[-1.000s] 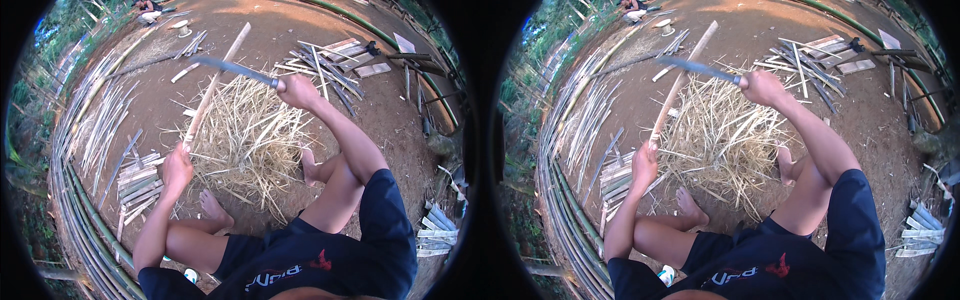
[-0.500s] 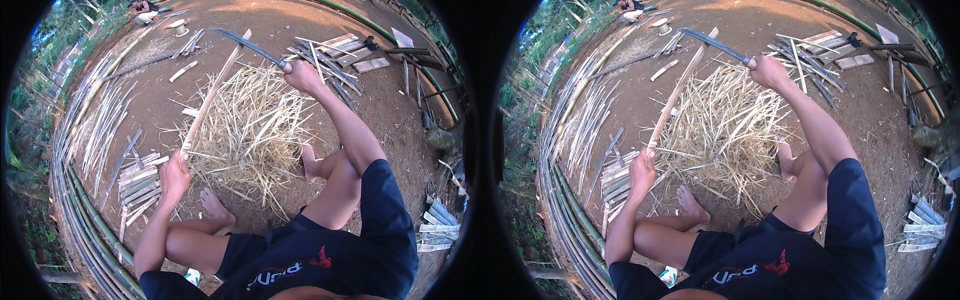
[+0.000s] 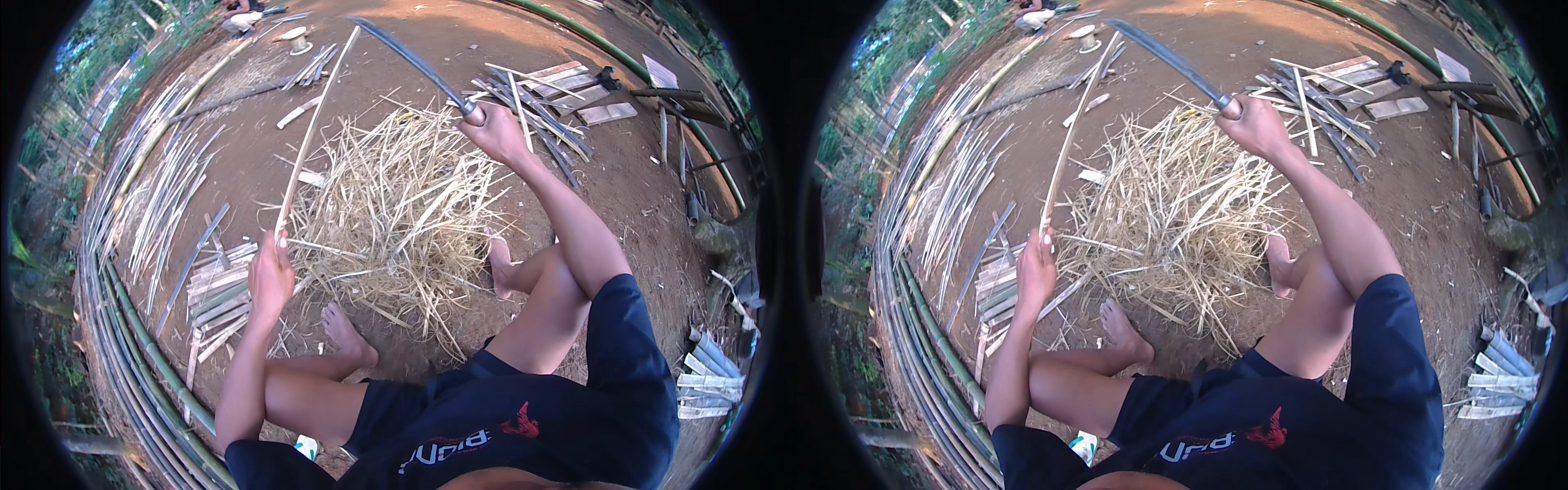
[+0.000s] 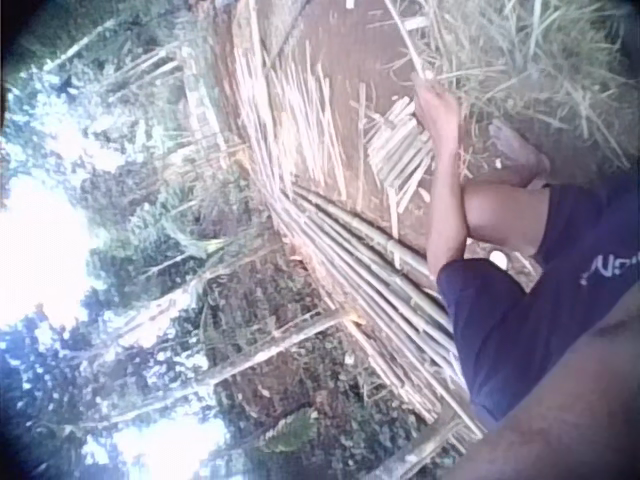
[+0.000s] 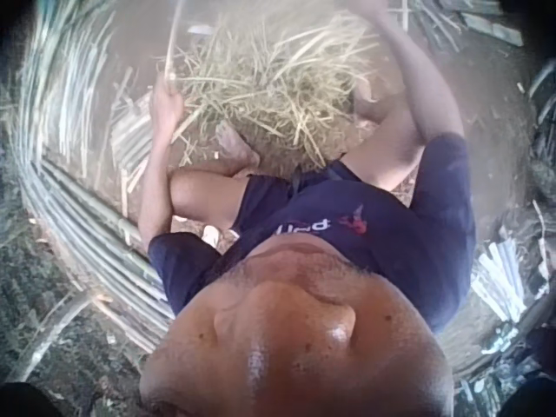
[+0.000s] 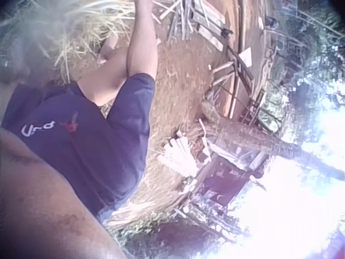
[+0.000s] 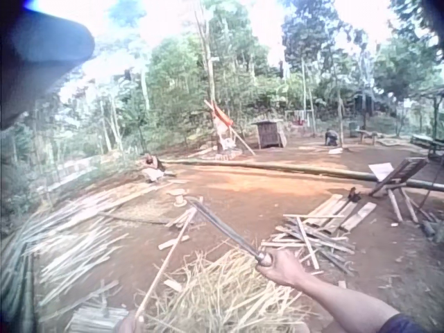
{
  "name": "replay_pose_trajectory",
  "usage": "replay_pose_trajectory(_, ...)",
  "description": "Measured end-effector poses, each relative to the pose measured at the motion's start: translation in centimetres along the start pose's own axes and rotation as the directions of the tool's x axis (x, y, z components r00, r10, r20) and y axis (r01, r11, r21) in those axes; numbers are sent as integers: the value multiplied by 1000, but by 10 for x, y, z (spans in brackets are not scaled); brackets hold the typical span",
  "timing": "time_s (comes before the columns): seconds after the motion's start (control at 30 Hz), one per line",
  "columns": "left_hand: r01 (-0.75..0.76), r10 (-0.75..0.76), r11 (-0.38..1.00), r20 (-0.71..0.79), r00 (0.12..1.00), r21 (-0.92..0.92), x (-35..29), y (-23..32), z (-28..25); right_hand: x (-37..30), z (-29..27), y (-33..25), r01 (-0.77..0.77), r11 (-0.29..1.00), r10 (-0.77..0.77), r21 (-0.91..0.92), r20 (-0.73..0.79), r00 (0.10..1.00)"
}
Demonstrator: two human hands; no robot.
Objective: The person sits on the ground and uses a machete to split long bamboo poles into thin strips. They hold the bamboo with one hand and strike it repeatedly with the machete to create uniform strips, which accumulate in a pile on the ground.
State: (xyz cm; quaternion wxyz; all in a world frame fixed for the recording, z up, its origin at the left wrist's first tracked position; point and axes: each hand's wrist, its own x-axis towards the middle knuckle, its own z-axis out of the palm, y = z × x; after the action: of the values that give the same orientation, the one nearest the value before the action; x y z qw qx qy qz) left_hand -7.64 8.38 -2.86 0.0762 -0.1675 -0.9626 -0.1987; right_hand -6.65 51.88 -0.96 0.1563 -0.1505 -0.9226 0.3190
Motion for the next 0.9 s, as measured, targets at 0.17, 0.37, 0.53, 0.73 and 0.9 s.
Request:
replay_pose_trajectory(0.17, 82, -73, 975, 54, 996, -205, 16, 10, -3, -26, 45, -21, 296, 953, -275, -69, 221, 936)
replay_pose_trajectory(0.37, -40, 41, 973, 1, 999, -228, 13, 7, 16, -38, 64, -53, 495, 806, -371, -324, 375, 850)
replay_pose_trajectory(0.53, 83, -47, 956, 134, 990, -283, 17, 23, 9, 5, 60, -24, 256, 937, -247, -237, 65, 967)
replay_pose_trajectory(0.73, 58, -24, 952, 114, 993, -301, 9, 24, -1, -1, 39, -32, 307, 922, -274, -236, 162, 948)
replay_pose_trajectory(0.9, -7, 35, 957, 93, 995, -291, 10, 15, 5, 22, 19, -14, 101, 983, -106, -153, -24, 994)
